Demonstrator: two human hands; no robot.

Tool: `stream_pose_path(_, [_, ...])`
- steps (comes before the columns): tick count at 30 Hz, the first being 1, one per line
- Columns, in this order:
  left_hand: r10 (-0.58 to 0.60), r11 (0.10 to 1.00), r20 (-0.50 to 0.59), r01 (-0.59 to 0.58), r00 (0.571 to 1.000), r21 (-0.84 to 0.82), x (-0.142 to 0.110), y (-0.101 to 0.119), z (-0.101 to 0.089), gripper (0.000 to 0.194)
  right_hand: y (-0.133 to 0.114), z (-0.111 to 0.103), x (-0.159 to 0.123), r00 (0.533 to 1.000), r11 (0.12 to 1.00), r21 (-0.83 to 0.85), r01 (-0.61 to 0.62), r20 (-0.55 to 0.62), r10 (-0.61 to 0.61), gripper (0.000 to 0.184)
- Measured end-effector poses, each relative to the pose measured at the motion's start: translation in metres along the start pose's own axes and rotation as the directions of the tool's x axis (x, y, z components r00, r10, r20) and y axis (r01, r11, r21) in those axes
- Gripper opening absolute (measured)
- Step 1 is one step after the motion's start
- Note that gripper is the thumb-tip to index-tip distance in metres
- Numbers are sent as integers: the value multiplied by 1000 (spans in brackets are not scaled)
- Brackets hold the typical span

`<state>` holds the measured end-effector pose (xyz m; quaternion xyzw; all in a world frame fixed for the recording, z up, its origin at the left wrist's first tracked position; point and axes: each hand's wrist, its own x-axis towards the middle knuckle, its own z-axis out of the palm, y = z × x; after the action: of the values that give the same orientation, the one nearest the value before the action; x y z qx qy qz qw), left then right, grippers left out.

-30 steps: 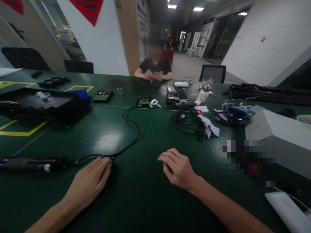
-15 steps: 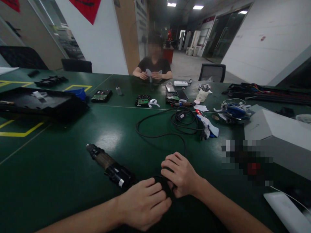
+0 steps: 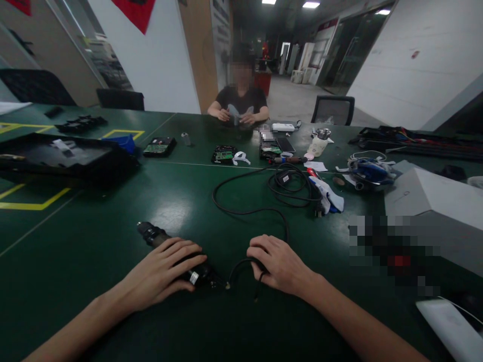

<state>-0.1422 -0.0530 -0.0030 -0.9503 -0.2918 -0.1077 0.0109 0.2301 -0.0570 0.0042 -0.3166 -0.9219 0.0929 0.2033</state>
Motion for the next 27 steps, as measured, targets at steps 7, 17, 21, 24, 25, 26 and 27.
stream_pose_path(7, [-99,992,-86,92,991,-81,49,-14,8,40,3,1,-2,977,978,55,-202,-62,206,25])
stream_pose_path(17, [136,991,-2,-136,991,-12,108,-2,12,33,5,-9,-4,963,955,233,-183,-152,222,35])
stream_pose_path(21, [132,989,-79,-125,988,80,106,-2,20,29,4,-14,-5,987,948,295,-123,-61,147,27])
stream_pose_path(24, [45,990,-139,-26,989,136,110,-3,26,28,5,-14,-4,994,957,275,-96,-28,107,26])
stream_pose_path(25, [16,990,-158,7,987,141,113,-3,27,28,5,-13,-3,995,964,252,-90,-19,98,28])
stream_pose_path(26, [-7,989,-175,32,985,142,116,-4,28,28,4,-11,-2,996,972,222,-83,-11,88,31])
stream_pose_path(27, [-26,989,-194,54,981,140,119,-4,29,27,3,-10,-2,997,979,189,-77,-4,80,32])
